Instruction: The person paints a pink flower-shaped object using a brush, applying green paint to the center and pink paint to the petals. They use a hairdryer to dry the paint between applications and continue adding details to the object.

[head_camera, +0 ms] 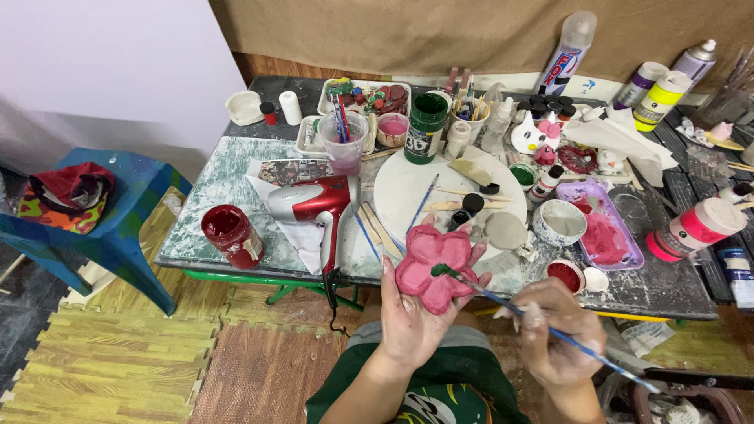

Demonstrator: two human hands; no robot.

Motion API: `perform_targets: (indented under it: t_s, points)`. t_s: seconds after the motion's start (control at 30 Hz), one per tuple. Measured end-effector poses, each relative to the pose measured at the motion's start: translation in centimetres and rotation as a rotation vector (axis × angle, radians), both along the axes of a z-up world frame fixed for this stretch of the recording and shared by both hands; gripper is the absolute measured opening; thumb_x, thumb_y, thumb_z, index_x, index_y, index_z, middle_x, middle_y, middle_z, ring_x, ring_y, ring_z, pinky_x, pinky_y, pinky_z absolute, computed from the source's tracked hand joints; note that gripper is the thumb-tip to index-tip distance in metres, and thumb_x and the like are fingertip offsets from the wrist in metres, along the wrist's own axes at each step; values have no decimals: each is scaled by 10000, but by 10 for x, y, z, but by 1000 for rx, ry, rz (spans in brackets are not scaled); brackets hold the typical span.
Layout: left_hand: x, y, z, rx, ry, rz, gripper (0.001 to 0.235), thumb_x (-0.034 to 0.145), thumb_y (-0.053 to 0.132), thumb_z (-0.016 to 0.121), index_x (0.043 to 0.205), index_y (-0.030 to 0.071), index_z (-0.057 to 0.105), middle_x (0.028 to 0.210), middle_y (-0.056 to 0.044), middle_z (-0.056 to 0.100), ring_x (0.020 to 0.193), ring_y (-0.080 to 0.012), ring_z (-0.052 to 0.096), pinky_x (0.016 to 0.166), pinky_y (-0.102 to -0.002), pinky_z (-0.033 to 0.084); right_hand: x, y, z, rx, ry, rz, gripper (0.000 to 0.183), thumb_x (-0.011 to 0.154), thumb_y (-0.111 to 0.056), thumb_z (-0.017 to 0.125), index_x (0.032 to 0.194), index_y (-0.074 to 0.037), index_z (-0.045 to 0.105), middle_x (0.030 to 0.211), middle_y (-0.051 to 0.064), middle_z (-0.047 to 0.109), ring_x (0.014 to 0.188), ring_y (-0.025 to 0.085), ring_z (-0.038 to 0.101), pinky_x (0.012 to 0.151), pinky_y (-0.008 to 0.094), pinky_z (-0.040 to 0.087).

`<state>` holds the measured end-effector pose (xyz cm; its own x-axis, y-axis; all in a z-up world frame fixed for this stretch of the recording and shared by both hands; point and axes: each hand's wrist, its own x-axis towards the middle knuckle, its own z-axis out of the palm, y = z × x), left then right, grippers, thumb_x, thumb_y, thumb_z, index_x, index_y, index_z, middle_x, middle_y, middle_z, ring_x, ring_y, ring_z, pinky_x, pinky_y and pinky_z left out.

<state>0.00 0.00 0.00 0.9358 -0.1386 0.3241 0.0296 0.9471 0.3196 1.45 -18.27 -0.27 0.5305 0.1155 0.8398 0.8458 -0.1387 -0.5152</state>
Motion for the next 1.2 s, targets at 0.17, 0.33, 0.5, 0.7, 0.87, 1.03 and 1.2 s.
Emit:
perform_targets:
  t_s: [0.17, 0.33, 0.5, 0.7, 0.87, 1.03, 1.2]
  points:
    - [17, 7, -12, -136, 8, -55, 758, 1055, 678, 247, 1675, 241, 210, 1672, -141, 327, 1523, -370, 334, 1252, -571, 296, 12, -7, -4, 377, 2, -86, 189, 1091, -194, 563, 1105, -111, 394, 760, 116, 622, 575, 155, 606, 499, 298, 474]
    - [45, 14, -28, -233, 12, 86, 704, 1044, 577, 329, 1670, 278, 210, 1682, -117, 312, 1537, -353, 326, 1245, -569, 280, 19, -13, -20, 689, 232, 30, 180, 1245, -95, 577, 1163, -64, 420, 824, 103, 565, 597, 135, 544, 561, 294, 446]
    - [62, 21, -50, -117, -48, 364, 772, 1009, 588, 369, 1664, 217, 194, 1694, -138, 289, 1546, -382, 309, 1245, -575, 270, 39, -5, -24, 781, 534, 43, 144, 1040, -161, 503, 1035, -18, 525, 970, 113, 675, 798, 202, 706, 653, 324, 581]
    - [66, 37, -66, 160, -88, 578, 804, 1024, 586, 370, 1676, 163, 164, 1710, -172, 278, 1561, -414, 318, 1267, -567, 268, 47, 6, -63, 436, 465, -57, 108, 1121, -67, 539, 1147, -46, 436, 1030, 151, 678, 944, 221, 730, 747, 386, 624]
    - [66, 49, -70, -52, 18, 464, 726, 1014, 528, 374, 1651, 221, 208, 1677, -139, 303, 1531, -396, 330, 1238, -614, 288, 47, 16, -84, 250, 384, -91, 105, 1111, -7, 559, 1190, 37, 505, 1077, 200, 637, 901, 232, 659, 819, 390, 571]
    - [72, 57, -76, -243, 64, 395, 687, 1032, 573, 401, 1622, 245, 280, 1652, -140, 347, 1523, -393, 332, 1218, -622, 287, 46, 25, -59, 397, 429, -21, 57, 1101, -38, 484, 1151, -21, 462, 1052, 154, 663, 947, 195, 718, 752, 348, 637]
    - [70, 58, -75, -192, 95, 398, 645, 1029, 519, 421, 1607, 267, 287, 1652, -119, 347, 1533, -380, 326, 1224, -646, 279, 80, 14, -25, 257, 219, -157, 115, 1145, -37, 573, 1086, 2, 483, 961, 145, 649, 792, 178, 675, 665, 314, 594]
